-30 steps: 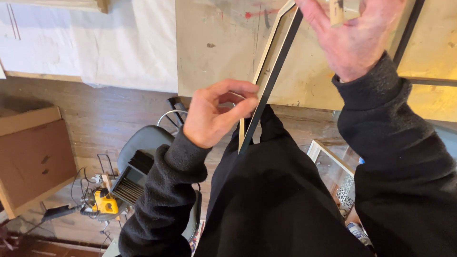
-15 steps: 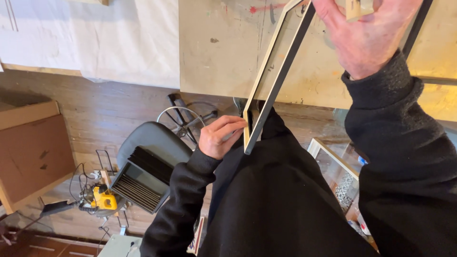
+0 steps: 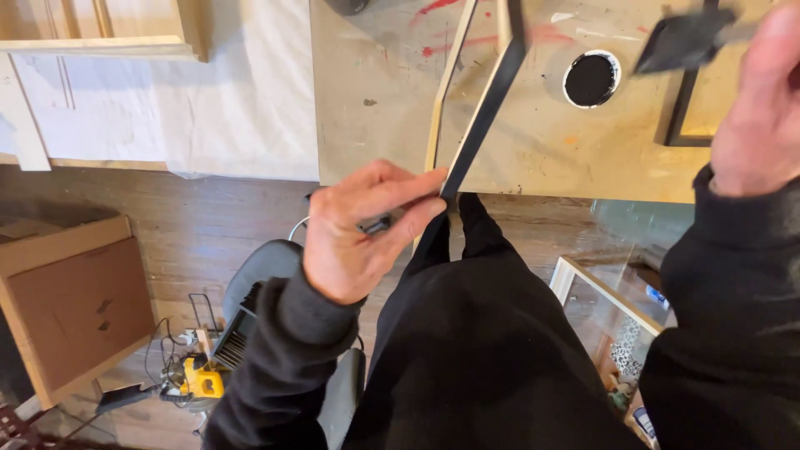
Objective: Staining the inner edges of wooden picture frames using a black stain and a foam brush.
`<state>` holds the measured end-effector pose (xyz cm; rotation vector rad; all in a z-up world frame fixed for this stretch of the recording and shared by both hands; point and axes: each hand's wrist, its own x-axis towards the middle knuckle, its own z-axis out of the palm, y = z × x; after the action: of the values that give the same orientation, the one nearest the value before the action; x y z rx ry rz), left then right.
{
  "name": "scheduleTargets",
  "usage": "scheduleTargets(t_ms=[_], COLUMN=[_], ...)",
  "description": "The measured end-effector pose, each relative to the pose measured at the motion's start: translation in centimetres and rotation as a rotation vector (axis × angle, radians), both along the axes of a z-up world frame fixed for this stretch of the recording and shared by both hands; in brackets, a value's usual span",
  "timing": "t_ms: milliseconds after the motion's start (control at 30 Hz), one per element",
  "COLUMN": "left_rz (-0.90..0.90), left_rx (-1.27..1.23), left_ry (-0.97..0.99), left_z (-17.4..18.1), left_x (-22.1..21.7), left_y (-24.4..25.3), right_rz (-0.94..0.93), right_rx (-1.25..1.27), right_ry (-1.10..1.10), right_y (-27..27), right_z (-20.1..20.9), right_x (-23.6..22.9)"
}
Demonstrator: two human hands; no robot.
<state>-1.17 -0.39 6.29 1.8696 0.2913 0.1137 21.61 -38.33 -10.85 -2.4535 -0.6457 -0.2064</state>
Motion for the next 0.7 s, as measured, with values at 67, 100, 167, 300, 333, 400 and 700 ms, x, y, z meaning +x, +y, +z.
scheduleTargets(t_ms=[67, 100, 167, 300, 333, 400, 700], left_rz=[-0.030, -0.058, -0.079, -0.087, -0.081, -0.064, -0.054], left_rx=[-0.087, -0.178, -0.237, -0.382, -0.384, -0.456, -0.649], left_ry=[0.043, 0.085, 0.115, 0.161, 0.168, 0.185, 0.173], left_z=[1.5, 2.2, 2.1, 0.8, 0.3, -0.8, -3.7], left_x=[0.8, 1.1, 1.2, 1.5, 1.6, 1.6, 1.5], left_y=[0.6, 0.9, 1.6, 2.4, 2.2, 2.0, 1.0], right_rz=[0.012, 0.026, 0.057, 0.144, 0.146, 0.119, 0.151], right_rx=[0.278, 0.557, 0.572, 0.466, 0.464, 0.503, 0.298], right_ry=[0.216, 0.431, 0.462, 0.672, 0.681, 0.979, 0.884], right_y=[5.8, 8.7, 9.1, 9.6, 10.2, 11.3, 13.5], right_z=[4.7, 7.0, 6.0, 3.1, 3.3, 3.9, -1.9], right_x=[-2.2, -3.4, -4.3, -6.2, -6.5, -7.2, -11.2])
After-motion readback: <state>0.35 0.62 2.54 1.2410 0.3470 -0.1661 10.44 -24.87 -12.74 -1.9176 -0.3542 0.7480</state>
